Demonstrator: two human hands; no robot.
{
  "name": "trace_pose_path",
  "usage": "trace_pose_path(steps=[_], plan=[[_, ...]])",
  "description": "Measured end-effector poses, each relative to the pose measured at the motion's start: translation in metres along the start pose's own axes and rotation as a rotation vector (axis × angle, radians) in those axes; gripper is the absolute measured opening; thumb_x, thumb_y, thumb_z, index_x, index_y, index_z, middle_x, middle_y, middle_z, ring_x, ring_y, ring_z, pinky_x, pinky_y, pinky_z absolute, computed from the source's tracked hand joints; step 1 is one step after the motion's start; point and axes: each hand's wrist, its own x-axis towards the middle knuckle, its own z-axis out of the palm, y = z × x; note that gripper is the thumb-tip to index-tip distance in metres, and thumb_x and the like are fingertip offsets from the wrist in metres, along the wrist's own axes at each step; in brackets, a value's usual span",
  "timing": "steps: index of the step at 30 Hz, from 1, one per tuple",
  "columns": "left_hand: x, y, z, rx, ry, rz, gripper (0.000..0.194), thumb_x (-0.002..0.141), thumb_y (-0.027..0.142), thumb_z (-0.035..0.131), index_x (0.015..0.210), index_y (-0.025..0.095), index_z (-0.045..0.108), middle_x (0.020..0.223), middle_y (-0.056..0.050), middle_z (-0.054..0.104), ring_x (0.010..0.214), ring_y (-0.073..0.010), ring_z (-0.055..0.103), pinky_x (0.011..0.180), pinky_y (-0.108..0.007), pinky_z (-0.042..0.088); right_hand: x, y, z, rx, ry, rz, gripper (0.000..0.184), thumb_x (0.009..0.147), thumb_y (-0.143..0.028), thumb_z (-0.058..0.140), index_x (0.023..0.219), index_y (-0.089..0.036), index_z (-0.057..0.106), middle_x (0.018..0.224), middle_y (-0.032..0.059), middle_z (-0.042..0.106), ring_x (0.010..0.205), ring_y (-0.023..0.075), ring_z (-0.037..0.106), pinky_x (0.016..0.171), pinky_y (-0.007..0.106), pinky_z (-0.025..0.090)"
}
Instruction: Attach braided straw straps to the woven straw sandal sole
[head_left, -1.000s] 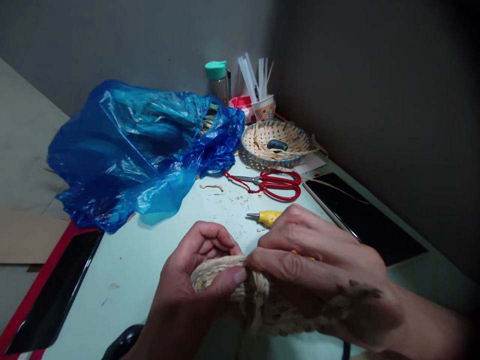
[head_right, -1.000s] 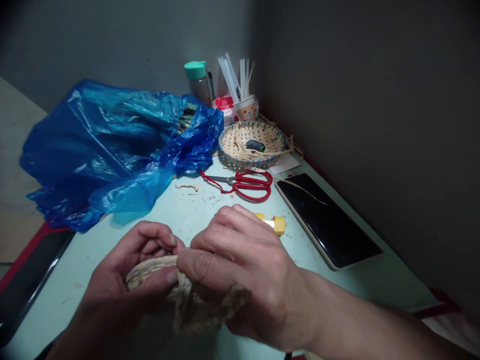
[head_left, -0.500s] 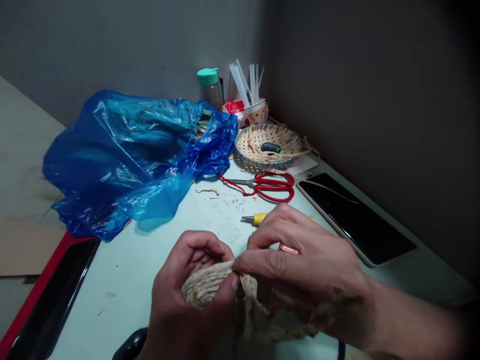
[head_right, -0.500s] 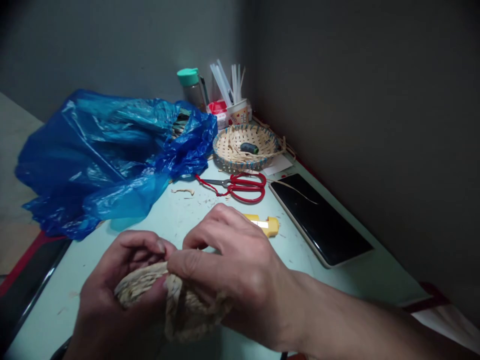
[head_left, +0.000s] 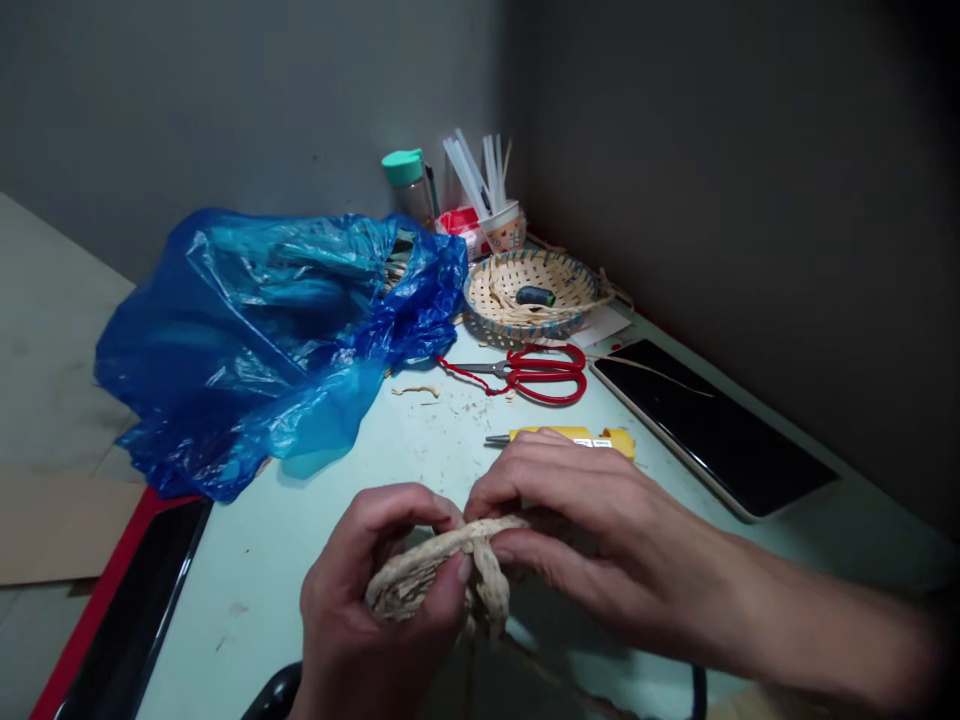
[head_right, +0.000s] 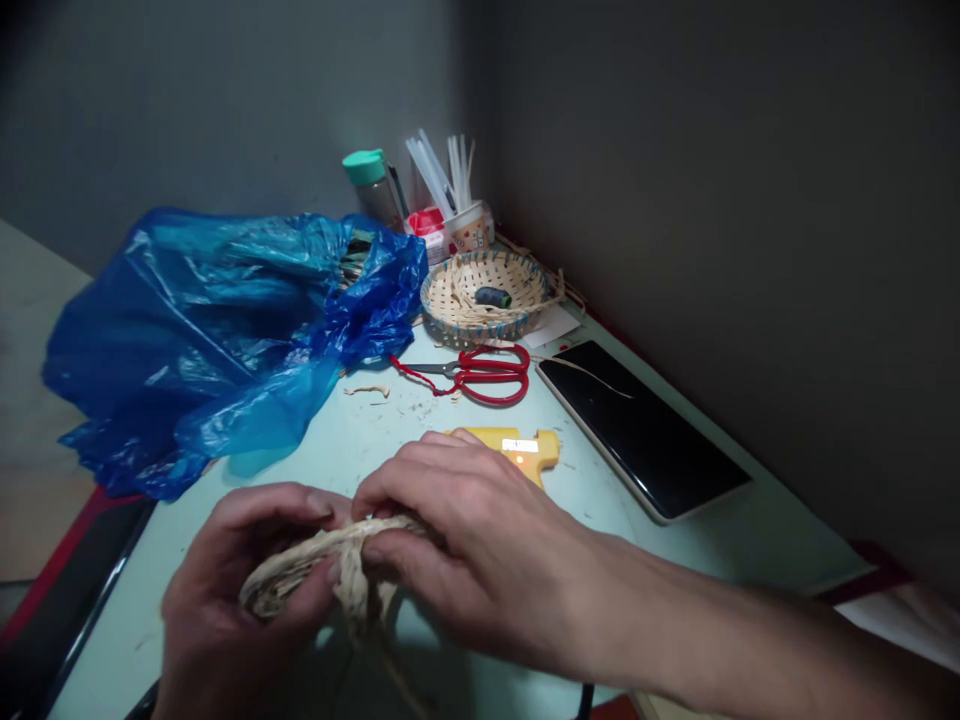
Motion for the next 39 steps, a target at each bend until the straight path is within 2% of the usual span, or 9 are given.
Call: trace_pose_path(steps=[5, 10, 14, 18, 22, 26, 30, 35, 39], plan=[[-0.002, -0.010, -0.001, -0.075, -0.015, 0.141, 0.034, 0.071, 0.003, 0.071, 0.091, 0.030, 0.066, 0.080, 0.007, 0.071, 0.077, -0.0130, 0.068, 0.071, -0.022, 0.054, 0.001, -0.003, 0.001, -0.001, 0.006, 0.035, 0.010, 0.089, -0.009, 0.061, 0.094, -0.015, 0.066, 0.088, -0.0007, 0.066, 0.085, 0.0111, 0.058, 0.082, 0.025, 0.038], [-0.002, -0.014, -0.001, -0.084, -0.013, 0.245, 0.039, 0.072, 0.000, 0.066, 0.096, 0.030, 0.065, 0.082, 0.007, 0.072, 0.079, -0.0157, 0.068, 0.072, -0.027, 0.056, -0.001, -0.002, 0.006, 0.020, 0.068, 0.015, 0.010, 0.090, -0.012, 0.059, 0.092, -0.017, 0.068, 0.088, 0.0000, 0.067, 0.086, 0.0125, 0.056, 0.082, 0.026, 0.038], [-0.005, -0.010, -0.002, 0.036, 0.032, 0.204, 0.033, 0.076, 0.005, 0.067, 0.096, 0.031, 0.067, 0.087, 0.007, 0.070, 0.081, -0.0130, 0.066, 0.073, -0.022, 0.052, -0.001, 0.001, 0.011, 0.011, 0.121, 0.004, 0.010, 0.088, -0.012, 0.060, 0.091, -0.017, 0.068, 0.086, -0.0001, 0.068, 0.085, 0.0135, 0.055, 0.081, 0.027, 0.038], [-0.006, -0.005, -0.002, 0.113, -0.041, 0.114, 0.022, 0.083, 0.011, 0.063, 0.090, 0.031, 0.067, 0.089, 0.005, 0.068, 0.087, -0.0131, 0.062, 0.075, -0.020, 0.047, -0.003, 0.004, 0.017, -0.040, 0.136, -0.020, 0.010, 0.090, -0.015, 0.058, 0.089, -0.018, 0.067, 0.083, -0.0001, 0.067, 0.082, 0.0151, 0.053, 0.079, 0.031, 0.037], [-0.009, -0.008, 0.002, 0.143, -0.001, 0.177, 0.017, 0.083, 0.014, 0.063, 0.087, 0.029, 0.065, 0.085, 0.004, 0.066, 0.082, -0.0158, 0.060, 0.071, -0.023, 0.046, -0.007, 0.005, 0.023, -0.075, 0.171, -0.059, 0.009, 0.091, -0.015, 0.055, 0.097, -0.019, 0.060, 0.086, 0.0003, 0.064, 0.080, 0.0164, 0.050, 0.077, 0.033, 0.034], [-0.011, -0.012, 0.007, 0.153, 0.066, 0.242, 0.014, 0.081, 0.014, 0.064, 0.085, 0.028, 0.065, 0.082, 0.003, 0.065, 0.078, -0.0151, 0.060, 0.064, -0.023, 0.043, -0.008, 0.001, 0.022, -0.109, 0.170, -0.058, 0.020, 0.085, -0.010, 0.056, 0.102, -0.020, 0.052, 0.090, 0.0007, 0.062, 0.076, 0.0167, 0.047, 0.073, 0.034, 0.032], [-0.012, -0.012, 0.008, 0.140, 0.092, 0.260, 0.015, 0.079, 0.013, 0.067, 0.083, 0.028, 0.067, 0.080, 0.004, 0.065, 0.073, -0.0144, 0.058, 0.059, -0.024, 0.042, -0.006, -0.001, 0.020, -0.063, 0.139, -0.095, 0.009, 0.089, -0.013, 0.052, 0.095, -0.019, 0.050, 0.080, -0.0033, 0.058, 0.071, 0.0141, 0.045, 0.069, 0.032, 0.030], [-0.014, -0.013, 0.006, 0.140, 0.112, 0.236, 0.015, 0.074, 0.016, 0.072, 0.082, 0.029, 0.068, 0.079, 0.003, 0.064, 0.072, -0.0170, 0.056, 0.059, -0.027, 0.043, -0.003, 0.001, 0.033, -0.049, 0.286, -0.135, 0.009, 0.092, -0.020, 0.046, 0.087, -0.019, 0.053, 0.074, -0.0028, 0.053, 0.069, 0.0145, 0.041, 0.068, 0.032, 0.028], [-0.014, -0.011, 0.004, 0.122, 0.081, 0.194, 0.010, 0.075, 0.020, 0.073, 0.078, 0.029, 0.070, 0.074, 0.003, 0.061, 0.065, -0.0161, 0.052, 0.059, -0.027, 0.043, -0.002, 0.002, 0.044, -0.123, 0.320, -0.134, 0.004, 0.088, -0.017, 0.050, 0.087, -0.020, 0.051, 0.072, -0.0035, 0.053, 0.071, 0.0153, 0.041, 0.069, 0.033, 0.027]])
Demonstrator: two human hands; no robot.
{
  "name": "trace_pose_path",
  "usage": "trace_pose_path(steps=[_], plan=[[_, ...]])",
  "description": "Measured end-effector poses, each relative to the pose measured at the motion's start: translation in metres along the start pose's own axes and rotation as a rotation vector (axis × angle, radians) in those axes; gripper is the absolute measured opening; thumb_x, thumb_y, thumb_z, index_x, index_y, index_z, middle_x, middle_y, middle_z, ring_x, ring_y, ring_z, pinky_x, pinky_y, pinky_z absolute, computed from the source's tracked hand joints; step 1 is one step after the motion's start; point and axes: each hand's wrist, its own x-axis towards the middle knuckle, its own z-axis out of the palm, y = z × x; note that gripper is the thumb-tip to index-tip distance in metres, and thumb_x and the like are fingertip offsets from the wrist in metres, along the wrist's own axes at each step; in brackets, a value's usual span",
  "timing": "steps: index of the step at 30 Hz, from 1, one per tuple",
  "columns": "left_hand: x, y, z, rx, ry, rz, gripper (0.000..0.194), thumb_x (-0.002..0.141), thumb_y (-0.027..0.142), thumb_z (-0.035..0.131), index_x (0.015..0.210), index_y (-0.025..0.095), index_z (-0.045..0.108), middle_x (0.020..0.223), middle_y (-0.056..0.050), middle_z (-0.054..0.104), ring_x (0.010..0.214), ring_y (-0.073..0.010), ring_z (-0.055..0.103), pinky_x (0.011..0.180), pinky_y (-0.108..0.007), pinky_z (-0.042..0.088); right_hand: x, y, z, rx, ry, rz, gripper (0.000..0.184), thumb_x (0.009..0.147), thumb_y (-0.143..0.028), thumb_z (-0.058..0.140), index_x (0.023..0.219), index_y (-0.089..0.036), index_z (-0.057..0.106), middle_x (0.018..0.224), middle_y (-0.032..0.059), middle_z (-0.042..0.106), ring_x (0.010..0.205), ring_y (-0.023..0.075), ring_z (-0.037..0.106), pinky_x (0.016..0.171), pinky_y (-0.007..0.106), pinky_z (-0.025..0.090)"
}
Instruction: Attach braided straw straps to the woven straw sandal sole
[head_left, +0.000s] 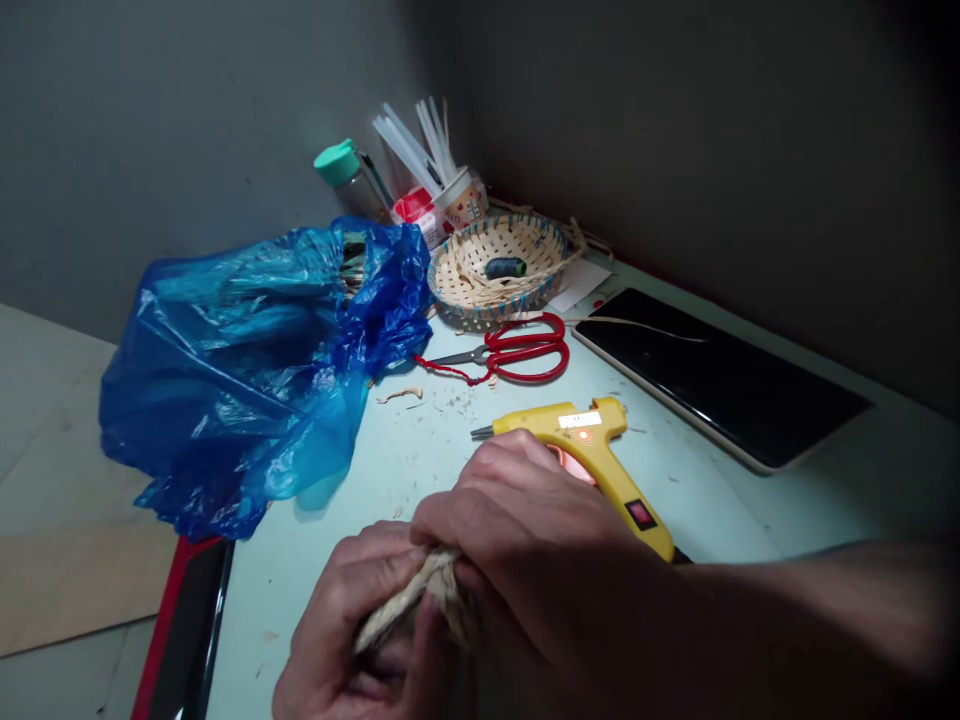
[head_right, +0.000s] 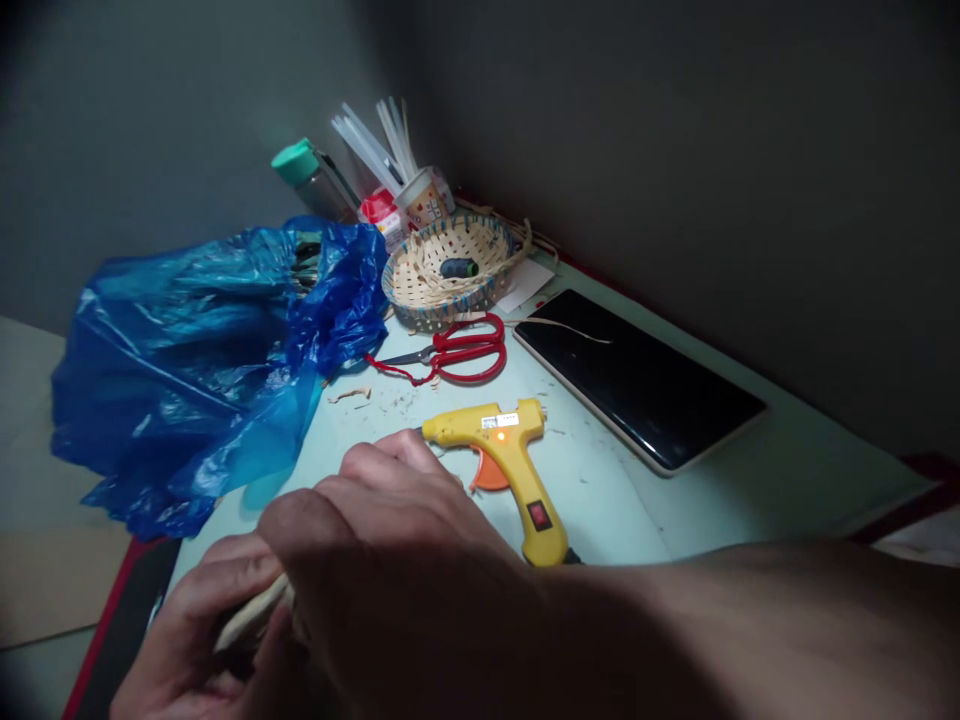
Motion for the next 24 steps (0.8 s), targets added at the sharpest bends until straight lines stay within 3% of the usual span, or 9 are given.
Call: trace_pose_path(steps=[3, 8, 12, 15, 17, 21, 24], plan=[[0.003, 0.004, 0.000, -0.021, -0.013, -0.015, 0.018, 0.074, 0.012, 0.071, 0.080, 0.029, 0.071, 0.076, 0.004, 0.063, 0.068, -0.0146, 0.052, 0.060, -0.025, 0.043, 0.002, -0.001, -0.002, -0.033, -0.015, 0.005, 0.004, 0.088, -0.017, 0.052, 0.085, -0.020, 0.050, 0.074, -0.0030, 0.055, 0.072, 0.0156, 0.042, 0.070, 0.034, 0.026], [0.007, 0.009, -0.001, -0.039, -0.033, -0.082, 0.018, 0.077, 0.011, 0.068, 0.077, 0.028, 0.069, 0.077, 0.006, 0.064, 0.072, -0.0126, 0.056, 0.061, -0.020, 0.044, 0.007, -0.005, -0.019, 0.012, -0.230, 0.040, 0.013, 0.083, -0.021, 0.060, 0.094, -0.018, 0.054, 0.085, -0.0004, 0.059, 0.078, 0.0170, 0.045, 0.072, 0.035, 0.031], [0.011, 0.009, -0.004, -0.069, -0.037, -0.192, 0.013, 0.079, 0.016, 0.070, 0.075, 0.028, 0.067, 0.078, 0.006, 0.063, 0.067, -0.0109, 0.055, 0.057, -0.018, 0.044, 0.008, 0.002, -0.021, 0.003, -0.103, -0.070, 0.025, 0.085, -0.018, 0.056, 0.109, -0.017, 0.056, 0.110, 0.0054, 0.063, 0.094, 0.0205, 0.051, 0.079, 0.037, 0.037], [0.017, 0.005, -0.009, -0.126, -0.043, -0.286, 0.011, 0.078, 0.020, 0.073, 0.071, 0.026, 0.067, 0.077, 0.006, 0.063, 0.071, -0.0111, 0.058, 0.061, -0.015, 0.047, 0.010, 0.006, -0.025, 0.031, 0.042, -0.130, 0.026, 0.092, -0.016, 0.049, 0.117, -0.019, 0.056, 0.124, 0.0047, 0.061, 0.107, 0.0196, 0.053, 0.090, 0.036, 0.039], [0.022, 0.003, -0.011, -0.191, -0.103, -0.413, 0.012, 0.074, 0.023, 0.078, 0.069, 0.024, 0.067, 0.078, 0.005, 0.064, 0.070, -0.0111, 0.059, 0.062, -0.016, 0.049, 0.011, 0.004, -0.034, 0.081, 0.091, -0.095, 0.022, 0.093, -0.018, 0.048, 0.113, -0.017, 0.057, 0.116, 0.0047, 0.063, 0.104, 0.0180, 0.055, 0.091, 0.033, 0.042], [0.025, 0.004, -0.010, -0.422, -0.154, -0.717, 0.017, 0.071, 0.025, 0.081, 0.072, 0.020, 0.065, 0.080, 0.003, 0.065, 0.067, -0.0112, 0.060, 0.063, -0.019, 0.050, 0.015, -0.006, -0.053, 0.142, 0.057, 0.061, 0.013, 0.092, -0.011, 0.048, 0.093, -0.016, 0.060, 0.093, -0.0008, 0.063, 0.085, 0.0101, 0.058, 0.083, 0.021, 0.046], [0.023, 0.010, -0.004, -0.568, -0.104, -0.771, 0.018, 0.067, 0.024, 0.081, 0.075, 0.018, 0.066, 0.081, -0.001, 0.067, 0.074, -0.0161, 0.064, 0.068, -0.023, 0.052, 0.016, -0.007, -0.058, 0.185, 0.039, 0.112, 0.019, 0.098, -0.013, 0.047, 0.084, -0.018, 0.058, 0.081, -0.0066, 0.061, 0.075, 0.0042, 0.056, 0.073, 0.014, 0.044]])
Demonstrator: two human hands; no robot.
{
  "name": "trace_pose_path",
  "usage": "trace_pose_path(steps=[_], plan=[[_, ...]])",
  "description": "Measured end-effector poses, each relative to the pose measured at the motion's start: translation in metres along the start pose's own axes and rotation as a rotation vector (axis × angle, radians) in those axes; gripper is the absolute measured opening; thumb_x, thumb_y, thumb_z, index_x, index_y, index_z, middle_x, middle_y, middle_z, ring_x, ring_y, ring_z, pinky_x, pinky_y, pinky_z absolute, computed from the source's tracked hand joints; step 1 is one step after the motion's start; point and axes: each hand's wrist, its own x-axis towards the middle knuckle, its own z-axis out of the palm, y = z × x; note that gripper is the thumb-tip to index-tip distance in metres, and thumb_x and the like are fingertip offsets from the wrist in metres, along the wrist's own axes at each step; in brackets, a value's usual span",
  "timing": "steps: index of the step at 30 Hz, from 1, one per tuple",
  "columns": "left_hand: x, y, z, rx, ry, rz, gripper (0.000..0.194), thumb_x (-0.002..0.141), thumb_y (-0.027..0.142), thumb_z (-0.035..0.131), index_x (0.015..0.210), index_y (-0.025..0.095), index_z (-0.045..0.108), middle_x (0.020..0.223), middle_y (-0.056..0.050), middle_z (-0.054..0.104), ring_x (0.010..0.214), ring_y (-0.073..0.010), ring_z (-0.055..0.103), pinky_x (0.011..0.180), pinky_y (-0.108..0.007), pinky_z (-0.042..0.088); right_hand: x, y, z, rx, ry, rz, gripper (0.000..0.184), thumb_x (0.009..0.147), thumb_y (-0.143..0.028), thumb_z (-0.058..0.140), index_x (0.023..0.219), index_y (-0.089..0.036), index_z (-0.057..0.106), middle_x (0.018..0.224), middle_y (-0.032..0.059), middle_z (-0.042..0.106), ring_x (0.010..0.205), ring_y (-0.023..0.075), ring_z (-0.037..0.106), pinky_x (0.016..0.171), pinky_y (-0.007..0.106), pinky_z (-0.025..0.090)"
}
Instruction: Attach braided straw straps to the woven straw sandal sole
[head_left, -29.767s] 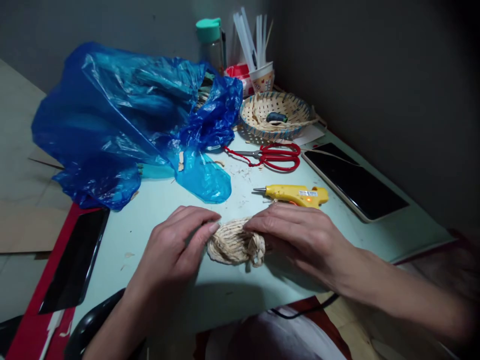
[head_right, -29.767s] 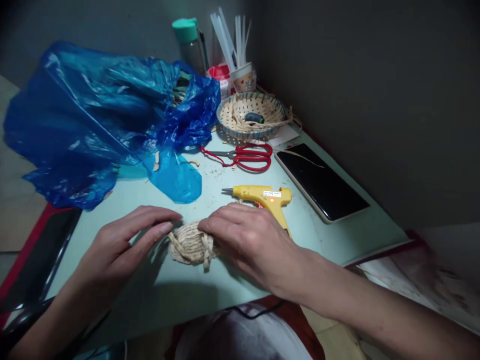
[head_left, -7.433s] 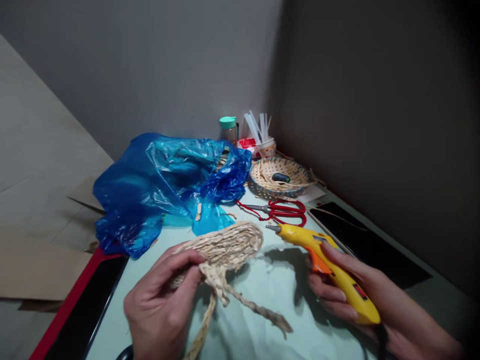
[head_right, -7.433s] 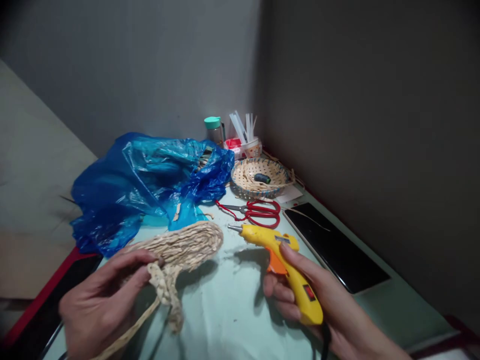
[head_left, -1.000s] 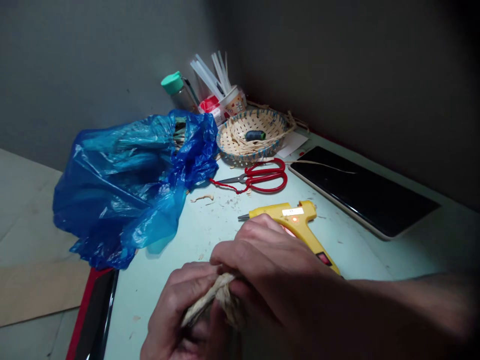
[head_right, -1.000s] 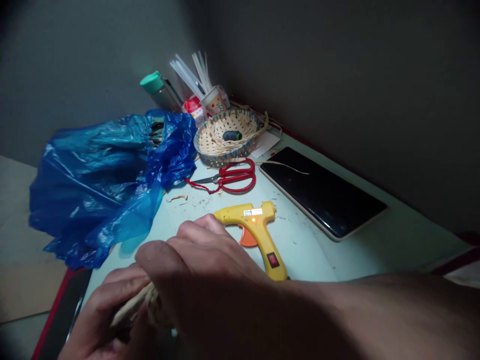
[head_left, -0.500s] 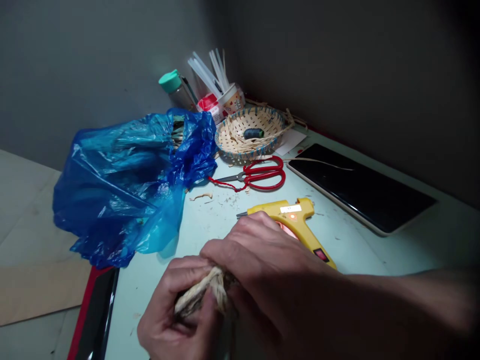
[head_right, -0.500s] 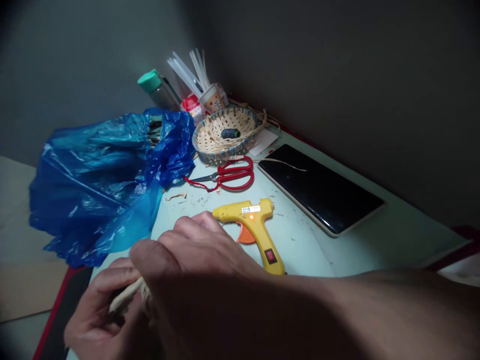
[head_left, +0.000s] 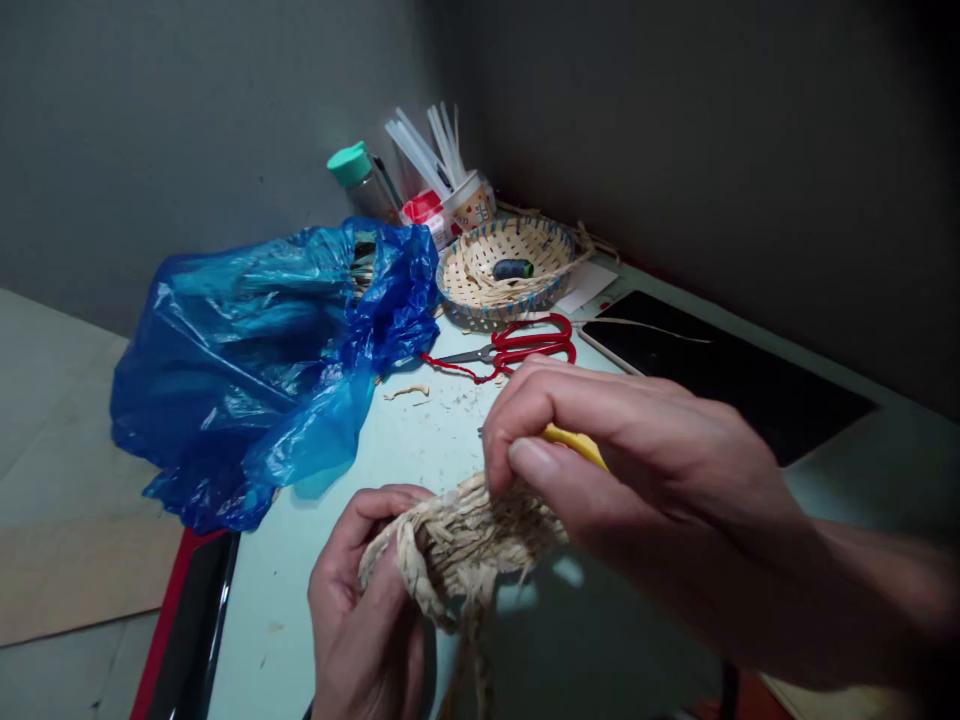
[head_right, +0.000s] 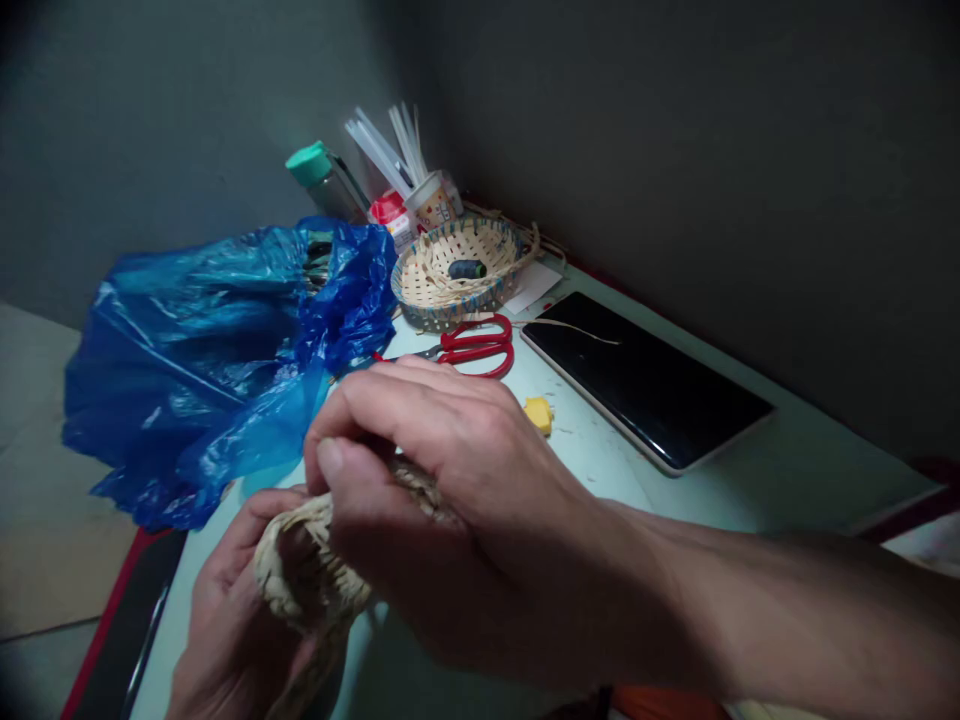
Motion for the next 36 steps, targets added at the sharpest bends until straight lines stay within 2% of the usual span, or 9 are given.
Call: trace_pose_path(steps=[3, 6, 11, 15, 18, 21, 23, 30, 36], plan=[[-0.004, -0.001, 0.003, -0.030, 0.002, 0.006, 0.018, 0.066, 0.025, 0.081, 0.077, 0.017, 0.069, 0.084, -0.005, 0.070, 0.081, -0.0204, 0.067, 0.073, -0.026, 0.053, 0.001, 0.004, 0.000, 0.010, -0.045, -0.022, 0.020, 0.101, -0.016, 0.045, 0.086, -0.018, 0.058, 0.082, -0.0073, 0.062, 0.073, 0.0028, 0.055, 0.067, 0.013, 0.041], [-0.004, -0.002, 0.000, -0.010, -0.007, -0.024, 0.018, 0.067, 0.027, 0.082, 0.077, 0.017, 0.069, 0.083, -0.005, 0.072, 0.075, -0.0181, 0.066, 0.068, -0.024, 0.052, 0.004, 0.005, 0.001, 0.032, -0.061, -0.049, 0.019, 0.100, -0.018, 0.050, 0.085, -0.017, 0.060, 0.080, -0.0075, 0.063, 0.067, 0.0022, 0.054, 0.062, 0.014, 0.041], [0.000, -0.004, -0.002, 0.132, 0.083, 0.010, 0.023, 0.064, 0.030, 0.086, 0.074, 0.020, 0.068, 0.079, 0.000, 0.071, 0.071, -0.0157, 0.066, 0.065, -0.022, 0.052, 0.006, 0.003, 0.002, 0.166, 0.071, 0.036, 0.017, 0.086, -0.017, 0.072, 0.071, -0.015, 0.064, 0.066, -0.0105, 0.060, 0.058, -0.0007, 0.053, 0.054, 0.009, 0.041], [0.003, -0.003, -0.005, 0.195, 0.118, 0.104, 0.024, 0.060, 0.030, 0.088, 0.068, 0.022, 0.066, 0.070, 0.005, 0.066, 0.068, -0.0143, 0.065, 0.061, -0.019, 0.052, 0.003, 0.010, 0.004, 0.057, -0.027, -0.097, 0.009, 0.089, -0.007, 0.064, 0.084, -0.013, 0.069, 0.078, -0.0060, 0.067, 0.073, 0.0028, 0.059, 0.073, 0.012, 0.045], [0.006, -0.004, -0.014, 0.228, 0.006, 0.133, 0.017, 0.066, 0.028, 0.085, 0.071, 0.022, 0.069, 0.076, 0.003, 0.068, 0.068, -0.0135, 0.066, 0.061, -0.019, 0.054, 0.002, 0.016, 0.004, 0.016, -0.166, -0.176, 0.026, 0.087, 0.003, 0.052, 0.100, -0.010, 0.070, 0.091, -0.0017, 0.071, 0.085, 0.0069, 0.059, 0.089, 0.019, 0.041], [0.007, -0.005, -0.021, 0.254, -0.086, 0.178, 0.012, 0.069, 0.026, 0.083, 0.072, 0.022, 0.071, 0.085, 0.002, 0.070, 0.068, -0.0128, 0.067, 0.059, -0.018, 0.054, 0.005, 0.018, 0.004, -0.032, -0.308, -0.107, 0.019, 0.095, -0.008, 0.053, 0.103, -0.011, 0.070, 0.096, 0.0000, 0.071, 0.089, 0.0104, 0.058, 0.092, 0.024, 0.038], [0.005, -0.007, -0.020, 0.257, -0.070, 0.201, 0.012, 0.070, 0.025, 0.082, 0.072, 0.023, 0.071, 0.086, 0.002, 0.069, 0.069, -0.0121, 0.067, 0.059, -0.017, 0.053, 0.007, 0.018, 0.006, -0.092, -0.359, -0.051, 0.018, 0.098, -0.020, 0.054, 0.100, -0.015, 0.071, 0.091, -0.0006, 0.070, 0.087, 0.0121, 0.057, 0.086, 0.027, 0.038], [-0.002, -0.011, -0.011, 0.311, 0.007, 0.241, 0.014, 0.069, 0.026, 0.082, 0.070, 0.022, 0.068, 0.085, 0.001, 0.067, 0.073, -0.0140, 0.065, 0.063, -0.020, 0.050, 0.000, 0.019, 0.014, -0.048, -0.400, 0.222, 0.007, 0.095, -0.022, 0.056, 0.092, -0.023, 0.063, 0.089, -0.0060, 0.064, 0.085, 0.0100, 0.055, 0.072, 0.024, 0.038], [-0.002, -0.014, -0.011, 0.355, 0.004, 0.264, 0.014, 0.069, 0.025, 0.081, 0.070, 0.024, 0.067, 0.084, 0.003, 0.069, 0.067, -0.0130, 0.065, 0.059, -0.020, 0.050, -0.005, 0.019, 0.014, -0.037, -0.390, 0.233, 0.004, 0.092, -0.021, 0.058, 0.088, -0.023, 0.059, 0.087, -0.0038, 0.060, 0.083, 0.0124, 0.054, 0.072, 0.025, 0.038]])
